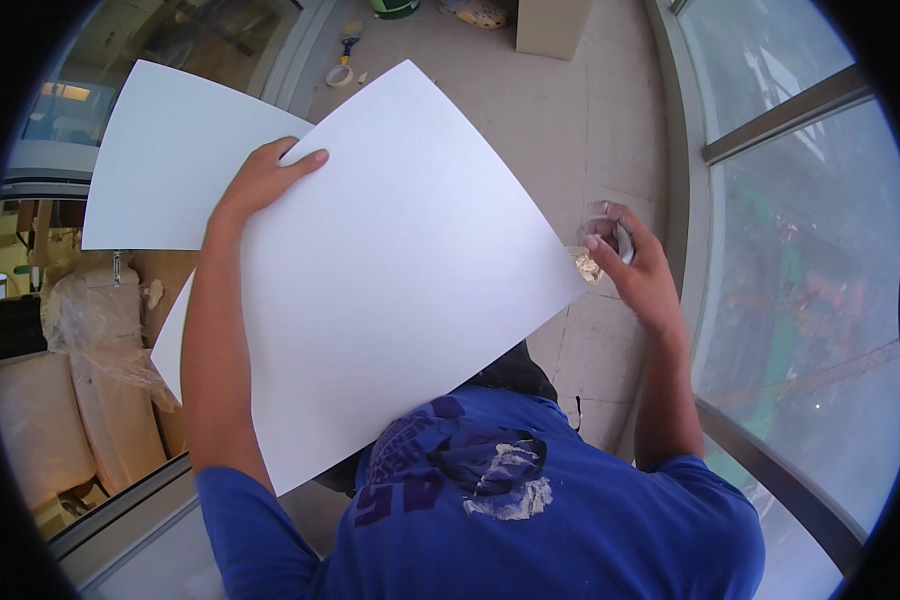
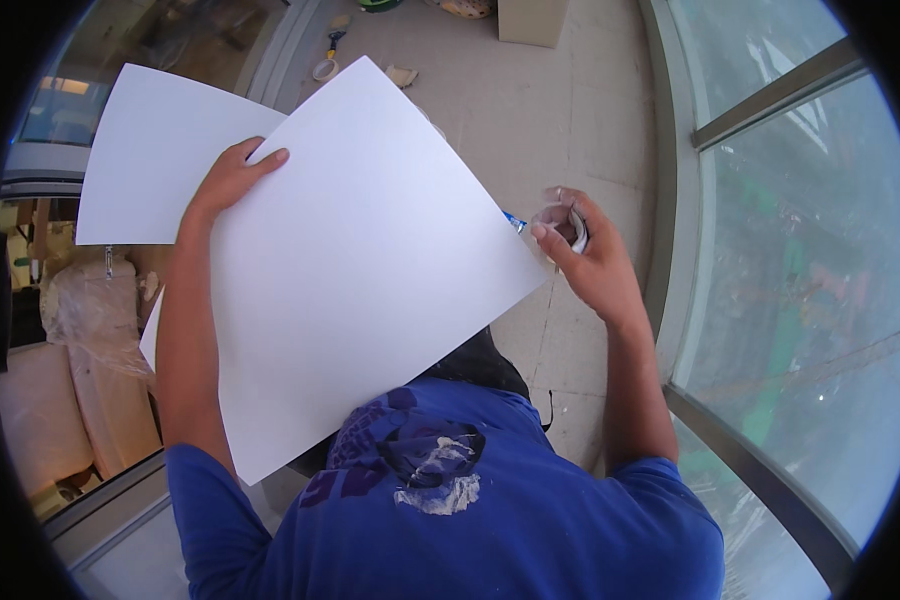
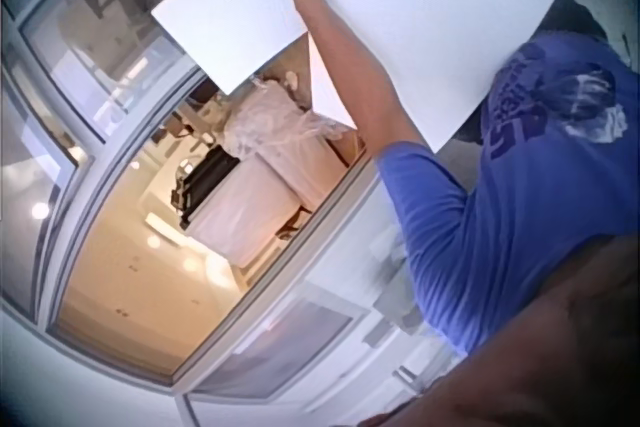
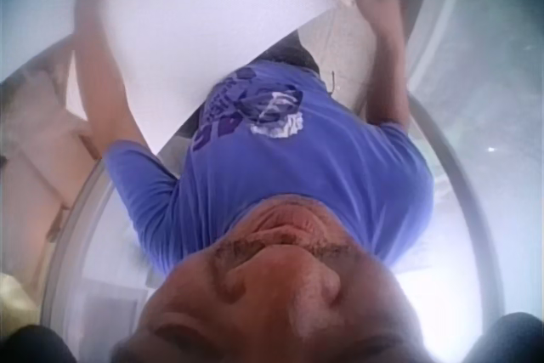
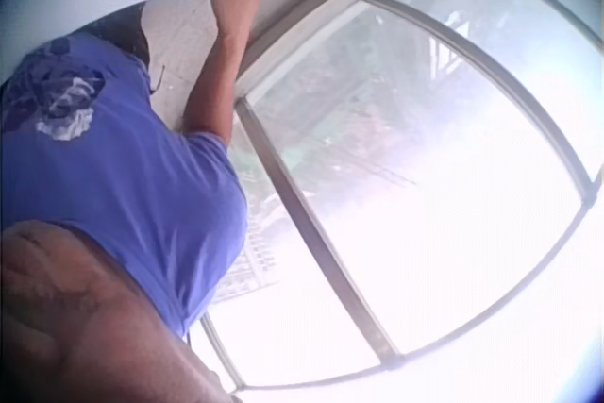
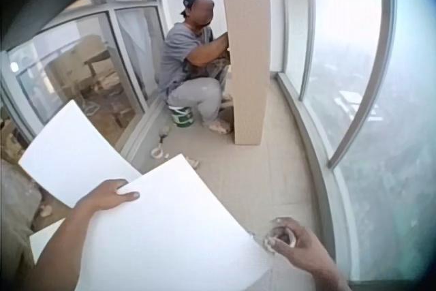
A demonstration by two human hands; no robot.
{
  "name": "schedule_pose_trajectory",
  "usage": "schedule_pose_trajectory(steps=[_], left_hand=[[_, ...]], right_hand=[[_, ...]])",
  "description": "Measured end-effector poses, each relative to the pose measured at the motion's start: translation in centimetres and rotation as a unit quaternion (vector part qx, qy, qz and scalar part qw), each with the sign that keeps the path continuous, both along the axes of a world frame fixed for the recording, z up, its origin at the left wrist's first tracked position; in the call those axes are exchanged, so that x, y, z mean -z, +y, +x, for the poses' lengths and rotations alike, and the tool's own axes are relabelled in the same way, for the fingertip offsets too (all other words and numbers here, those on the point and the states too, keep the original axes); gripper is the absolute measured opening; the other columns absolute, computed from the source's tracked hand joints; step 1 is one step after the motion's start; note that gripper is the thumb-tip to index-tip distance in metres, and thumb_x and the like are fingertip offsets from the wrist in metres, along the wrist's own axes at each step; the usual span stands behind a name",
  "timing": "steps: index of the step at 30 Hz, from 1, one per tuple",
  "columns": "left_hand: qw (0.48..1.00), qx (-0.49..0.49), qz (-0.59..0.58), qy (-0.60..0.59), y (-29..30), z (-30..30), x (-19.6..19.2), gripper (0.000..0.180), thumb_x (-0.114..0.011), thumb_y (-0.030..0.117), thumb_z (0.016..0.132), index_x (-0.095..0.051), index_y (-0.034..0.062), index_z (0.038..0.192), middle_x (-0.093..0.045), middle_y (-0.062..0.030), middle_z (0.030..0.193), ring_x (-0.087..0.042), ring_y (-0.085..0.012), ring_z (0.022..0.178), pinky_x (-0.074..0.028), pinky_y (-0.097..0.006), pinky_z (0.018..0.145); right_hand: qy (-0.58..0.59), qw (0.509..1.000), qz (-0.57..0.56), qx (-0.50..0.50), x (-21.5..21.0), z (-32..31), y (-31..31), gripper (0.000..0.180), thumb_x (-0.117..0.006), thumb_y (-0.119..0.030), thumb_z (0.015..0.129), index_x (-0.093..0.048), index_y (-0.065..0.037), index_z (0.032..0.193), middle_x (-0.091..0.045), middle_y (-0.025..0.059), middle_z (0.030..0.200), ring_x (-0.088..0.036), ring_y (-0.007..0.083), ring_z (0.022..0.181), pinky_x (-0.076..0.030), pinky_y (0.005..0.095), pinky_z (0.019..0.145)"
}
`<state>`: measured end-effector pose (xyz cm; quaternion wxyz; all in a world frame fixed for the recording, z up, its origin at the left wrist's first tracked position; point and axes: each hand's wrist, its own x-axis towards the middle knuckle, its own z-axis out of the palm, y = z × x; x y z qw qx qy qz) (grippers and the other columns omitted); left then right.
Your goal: The person sands the edges and surface of a white board using sandpaper, turning and repositioning the board to reach different sides.
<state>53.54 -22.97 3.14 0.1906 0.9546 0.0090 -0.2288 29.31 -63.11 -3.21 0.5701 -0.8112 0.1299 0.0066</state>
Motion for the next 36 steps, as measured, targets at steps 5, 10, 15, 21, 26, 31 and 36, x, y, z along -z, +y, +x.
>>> schedule_pose_trajectory(steps=[5,10,15,21,26,31,36], left_hand=[[0.890,0.200,0.019,-0.410,-0.3,-5.4,5.0,0.054,-0.073,0.033,0.098,-0.061,0.0026,0.142,-0.058,-0.0203,0.148,-0.053,-0.0388,0.138,-0.036,-0.051,0.119],[0.905,0.292,0.025,-0.308,-5.8,-14.8,6.7,0.073,-0.060,0.046,0.102,-0.044,0.0009,0.157,-0.026,-0.0186,0.172,-0.016,-0.0375,0.162,-0.009,-0.060,0.129],[0.875,0.398,-0.035,-0.274,-11.4,-16.4,7.6,0.071,-0.053,0.047,0.105,-0.043,-0.0006,0.157,-0.029,-0.0180,0.172,-0.016,-0.0346,0.162,-0.008,-0.057,0.131],[0.848,0.396,-0.008,-0.351,-15.6,-10.5,9.5,0.064,-0.042,0.044,0.110,-0.048,0.0001,0.156,-0.033,-0.0155,0.170,-0.020,-0.0311,0.162,-0.011,-0.049,0.132],[0.870,0.326,-0.019,-0.370,-14.4,-6.2,9.3,0.067,-0.041,0.048,0.110,-0.045,0.0002,0.157,-0.034,-0.0157,0.170,-0.023,-0.0320,0.161,-0.013,-0.049,0.132],[0.893,0.183,-0.031,-0.409,-10.0,-0.8,8.8,0.071,-0.051,0.051,0.106,-0.047,-0.0024,0.154,-0.038,-0.0198,0.167,-0.028,-0.0347,0.159,-0.017,-0.051,0.130],[0.904,0.105,0.014,-0.414,-6.6,-0.5,8.7,0.073,-0.048,0.051,0.108,-0.047,-0.0069,0.152,-0.037,-0.0241,0.166,-0.029,-0.0391,0.157,-0.018,-0.051,0.130]], right_hand=[[0.051,0.993,-0.092,-0.048,3.1,2.0,3.0,0.047,-0.076,-0.026,0.096,-0.064,-0.003,0.135,-0.074,0.0172,0.108,-0.069,0.0239,0.093,-0.056,0.0398,0.086],[0.138,0.987,0.053,-0.055,2.8,5.4,3.1,0.036,-0.079,-0.026,0.094,-0.070,-0.003,0.120,-0.074,0.0094,0.094,-0.068,0.0193,0.081,-0.055,0.0340,0.076],[0.128,0.976,0.174,-0.040,5.5,8.0,2.4,0.030,-0.081,-0.025,0.093,-0.070,-0.004,0.112,-0.070,0.0036,0.088,-0.065,0.0136,0.076,-0.053,0.0309,0.070],[0.102,0.966,0.236,-0.016,5.6,6.9,1.8,0.026,-0.078,-0.020,0.096,-0.070,-0.004,0.114,-0.071,0.0020,0.096,-0.064,0.0108,0.083,-0.052,0.0275,0.075],[0.045,0.971,0.230,0.049,5.5,6.9,0.2,0.028,-0.068,-0.021,0.102,-0.068,-0.004,0.123,-0.071,0.0056,0.102,-0.067,0.0161,0.091,-0.054,0.0337,0.080],[-0.128,0.915,0.383,0.019,4.9,10.9,0.8,0.041,-0.057,-0.031,0.105,-0.063,-0.003,0.135,-0.069,0.0134,0.116,-0.069,0.0265,0.103,-0.058,0.0423,0.088],[-0.153,0.916,0.369,-0.033,2.6,15.0,2.4,0.057,-0.053,-0.029,0.104,-0.042,-0.001,0.153,-0.065,0.0234,0.133,-0.067,0.0329,0.116,-0.062,0.0473,0.090]])
